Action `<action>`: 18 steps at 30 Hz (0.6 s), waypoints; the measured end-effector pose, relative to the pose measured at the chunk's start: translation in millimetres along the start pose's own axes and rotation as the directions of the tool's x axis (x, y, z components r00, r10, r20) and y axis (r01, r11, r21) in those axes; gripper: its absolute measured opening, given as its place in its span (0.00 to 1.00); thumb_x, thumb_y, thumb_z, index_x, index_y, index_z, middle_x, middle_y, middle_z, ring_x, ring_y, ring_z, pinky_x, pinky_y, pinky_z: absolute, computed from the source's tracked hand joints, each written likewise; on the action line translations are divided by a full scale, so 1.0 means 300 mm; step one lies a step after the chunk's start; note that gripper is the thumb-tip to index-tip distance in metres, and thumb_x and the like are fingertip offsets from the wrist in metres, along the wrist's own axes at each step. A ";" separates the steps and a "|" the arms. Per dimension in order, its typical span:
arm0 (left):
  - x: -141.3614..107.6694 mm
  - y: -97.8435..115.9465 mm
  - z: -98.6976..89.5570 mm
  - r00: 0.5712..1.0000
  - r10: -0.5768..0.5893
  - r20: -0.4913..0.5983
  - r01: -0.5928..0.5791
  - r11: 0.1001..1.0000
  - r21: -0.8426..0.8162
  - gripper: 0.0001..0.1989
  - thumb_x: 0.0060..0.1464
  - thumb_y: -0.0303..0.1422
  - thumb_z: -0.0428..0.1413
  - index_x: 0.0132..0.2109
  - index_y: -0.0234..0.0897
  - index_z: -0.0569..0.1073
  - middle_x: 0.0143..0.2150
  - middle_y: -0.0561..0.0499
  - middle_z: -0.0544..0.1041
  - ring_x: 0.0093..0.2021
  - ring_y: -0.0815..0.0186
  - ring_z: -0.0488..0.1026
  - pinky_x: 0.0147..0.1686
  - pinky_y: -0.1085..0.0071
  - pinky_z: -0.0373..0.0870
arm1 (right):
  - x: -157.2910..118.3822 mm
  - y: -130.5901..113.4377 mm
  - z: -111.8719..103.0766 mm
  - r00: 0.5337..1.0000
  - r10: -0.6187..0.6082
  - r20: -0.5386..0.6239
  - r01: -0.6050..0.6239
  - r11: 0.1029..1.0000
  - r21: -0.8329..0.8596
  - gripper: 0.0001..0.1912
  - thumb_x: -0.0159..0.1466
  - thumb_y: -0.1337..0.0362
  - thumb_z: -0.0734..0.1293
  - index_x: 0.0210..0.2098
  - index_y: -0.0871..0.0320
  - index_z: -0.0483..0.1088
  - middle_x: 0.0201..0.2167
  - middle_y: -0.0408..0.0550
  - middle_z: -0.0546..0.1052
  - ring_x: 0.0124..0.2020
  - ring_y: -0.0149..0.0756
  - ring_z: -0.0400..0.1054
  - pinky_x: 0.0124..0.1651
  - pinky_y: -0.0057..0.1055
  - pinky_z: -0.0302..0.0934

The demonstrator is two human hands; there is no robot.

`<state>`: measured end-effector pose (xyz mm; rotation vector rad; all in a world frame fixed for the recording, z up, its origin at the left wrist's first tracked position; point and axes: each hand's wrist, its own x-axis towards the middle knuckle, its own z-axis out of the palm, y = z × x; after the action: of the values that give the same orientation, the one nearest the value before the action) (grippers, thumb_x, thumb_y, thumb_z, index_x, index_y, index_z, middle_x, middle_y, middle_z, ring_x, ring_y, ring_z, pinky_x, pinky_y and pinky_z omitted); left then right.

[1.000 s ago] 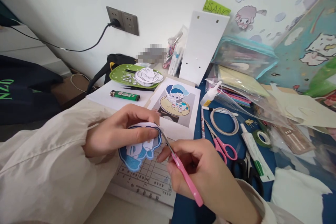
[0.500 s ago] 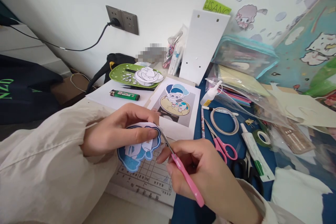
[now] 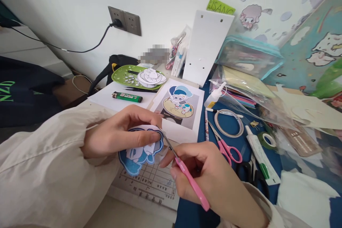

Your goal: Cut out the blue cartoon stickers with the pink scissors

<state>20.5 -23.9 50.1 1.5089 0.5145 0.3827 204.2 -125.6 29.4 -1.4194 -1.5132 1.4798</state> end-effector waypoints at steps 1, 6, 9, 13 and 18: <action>0.000 -0.001 0.000 1.000 0.002 0.000 -0.002 1.000 -0.001 0.11 0.52 0.32 0.54 0.24 0.33 0.66 0.24 0.54 0.66 0.24 0.72 0.62 0.23 0.76 0.61 | 0.000 0.000 0.000 1.000 0.001 0.000 -0.001 1.000 -0.006 0.06 0.56 0.72 0.63 0.31 0.58 0.72 0.19 0.37 0.59 0.19 0.25 0.48 0.20 0.24 0.45; 0.001 -0.004 -0.001 1.000 0.008 0.005 -0.008 1.000 0.007 0.11 0.51 0.32 0.54 0.23 0.34 0.66 0.24 0.54 0.65 0.25 0.72 0.62 0.23 0.76 0.60 | -0.003 -0.002 -0.005 1.000 0.021 -0.004 -0.021 0.998 -0.066 0.06 0.56 0.70 0.64 0.31 0.59 0.73 0.19 0.38 0.60 0.18 0.25 0.49 0.19 0.24 0.47; 0.002 -0.005 -0.003 1.000 0.013 0.011 -0.013 0.999 0.036 0.11 0.50 0.32 0.54 0.23 0.34 0.65 0.24 0.53 0.66 0.25 0.71 0.61 0.22 0.76 0.59 | -0.008 -0.006 -0.008 0.999 0.042 -0.006 -0.042 0.994 -0.102 0.07 0.57 0.70 0.63 0.31 0.59 0.74 0.19 0.39 0.60 0.19 0.26 0.52 0.20 0.24 0.48; 0.003 -0.006 -0.008 1.000 0.015 0.017 -0.016 0.998 0.057 0.11 0.49 0.33 0.55 0.23 0.34 0.66 0.26 0.52 0.68 0.26 0.70 0.62 0.21 0.76 0.59 | -0.009 -0.015 -0.007 0.997 0.071 0.032 -0.070 0.997 -0.039 0.06 0.56 0.69 0.64 0.31 0.59 0.73 0.18 0.37 0.56 0.18 0.25 0.47 0.20 0.25 0.44; 0.004 -0.007 -0.009 1.000 -0.003 0.014 0.002 0.998 0.069 0.09 0.48 0.34 0.55 0.25 0.34 0.70 0.27 0.50 0.71 0.26 0.69 0.65 0.22 0.76 0.61 | 0.000 -0.027 0.000 0.996 0.075 0.045 -0.076 0.997 0.004 0.05 0.54 0.69 0.64 0.29 0.60 0.72 0.17 0.36 0.55 0.18 0.25 0.44 0.20 0.26 0.40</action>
<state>19.8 -20.9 48.0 1.5768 0.5227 0.3549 201.8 -124.0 37.1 -1.4638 -1.4955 1.5691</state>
